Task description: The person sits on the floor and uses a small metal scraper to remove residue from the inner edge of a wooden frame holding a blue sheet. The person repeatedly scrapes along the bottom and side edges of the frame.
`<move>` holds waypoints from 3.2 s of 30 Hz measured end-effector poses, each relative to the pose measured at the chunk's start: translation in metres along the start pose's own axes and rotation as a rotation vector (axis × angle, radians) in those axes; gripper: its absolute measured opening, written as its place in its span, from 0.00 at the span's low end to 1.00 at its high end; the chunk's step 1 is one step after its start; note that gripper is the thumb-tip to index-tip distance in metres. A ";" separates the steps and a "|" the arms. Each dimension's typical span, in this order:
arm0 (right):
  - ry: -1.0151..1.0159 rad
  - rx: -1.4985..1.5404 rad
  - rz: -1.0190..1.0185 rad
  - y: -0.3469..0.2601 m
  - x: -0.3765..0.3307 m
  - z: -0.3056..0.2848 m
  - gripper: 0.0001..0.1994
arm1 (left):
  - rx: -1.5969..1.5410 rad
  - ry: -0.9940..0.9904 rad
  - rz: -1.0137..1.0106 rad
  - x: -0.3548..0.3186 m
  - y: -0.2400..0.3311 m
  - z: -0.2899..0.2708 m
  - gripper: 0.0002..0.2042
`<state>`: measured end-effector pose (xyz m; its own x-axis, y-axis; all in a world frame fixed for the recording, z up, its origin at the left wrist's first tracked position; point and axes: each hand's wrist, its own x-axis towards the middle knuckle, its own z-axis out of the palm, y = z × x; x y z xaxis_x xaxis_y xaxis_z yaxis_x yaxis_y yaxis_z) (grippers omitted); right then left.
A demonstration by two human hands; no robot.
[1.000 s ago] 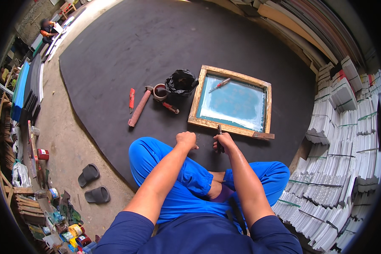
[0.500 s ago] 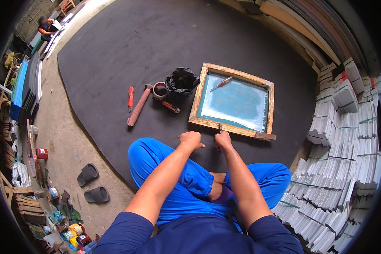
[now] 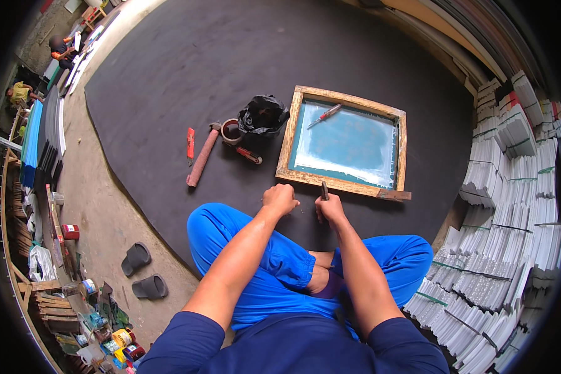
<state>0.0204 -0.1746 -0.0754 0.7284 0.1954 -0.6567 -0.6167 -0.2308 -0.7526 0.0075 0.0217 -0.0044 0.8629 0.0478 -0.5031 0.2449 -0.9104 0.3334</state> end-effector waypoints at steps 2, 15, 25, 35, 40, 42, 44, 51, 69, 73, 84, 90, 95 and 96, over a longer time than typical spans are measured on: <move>-0.095 -0.054 0.024 0.001 -0.014 0.002 0.02 | -0.055 0.141 0.104 -0.002 -0.004 0.006 0.14; -0.457 0.192 0.111 0.017 -0.045 0.022 0.17 | 0.007 0.123 0.206 -0.003 -0.006 0.012 0.07; -0.224 0.314 0.223 -0.004 -0.034 0.007 0.18 | 0.164 -0.032 -0.095 -0.002 -0.016 0.010 0.12; -0.037 0.131 0.286 -0.028 -0.003 0.002 0.14 | 0.081 -0.096 -0.104 -0.011 -0.004 -0.006 0.23; -0.005 0.078 0.321 -0.043 -0.006 0.009 0.15 | 0.058 -0.136 -0.110 -0.009 0.000 -0.009 0.21; 0.009 0.060 0.334 -0.047 -0.005 0.011 0.15 | 0.057 -0.138 -0.104 -0.008 0.001 -0.008 0.22; 0.033 0.012 0.337 -0.045 -0.002 0.012 0.12 | 0.050 -0.123 -0.091 -0.006 0.001 -0.006 0.22; 0.272 -0.287 0.123 -0.027 0.009 0.022 0.07 | 0.015 -0.064 -0.055 -0.007 0.007 -0.009 0.22; 0.011 0.168 0.091 -0.009 0.003 0.006 0.01 | -0.116 0.072 -0.059 0.003 0.008 0.002 0.16; -0.140 0.355 0.111 -0.008 -0.002 -0.003 0.07 | -0.190 0.027 -0.080 -0.003 0.006 -0.003 0.15; -0.408 0.059 0.091 0.006 -0.034 0.028 0.09 | 0.060 0.234 0.275 0.000 -0.016 0.016 0.10; -0.496 0.040 0.230 0.001 -0.039 0.034 0.15 | 0.168 0.115 0.089 0.003 -0.023 0.016 0.09; -0.367 -0.098 0.239 -0.009 -0.033 0.024 0.16 | 0.177 0.050 -0.033 -0.008 -0.016 0.001 0.10; -0.320 -0.040 0.222 -0.008 -0.028 0.019 0.15 | 0.180 0.028 -0.059 -0.009 -0.018 0.001 0.11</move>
<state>-0.0010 -0.1599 -0.0517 0.4448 0.4224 -0.7897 -0.7322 -0.3362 -0.5923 -0.0049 0.0371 -0.0068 0.8622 0.1122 -0.4939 0.2144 -0.9643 0.1552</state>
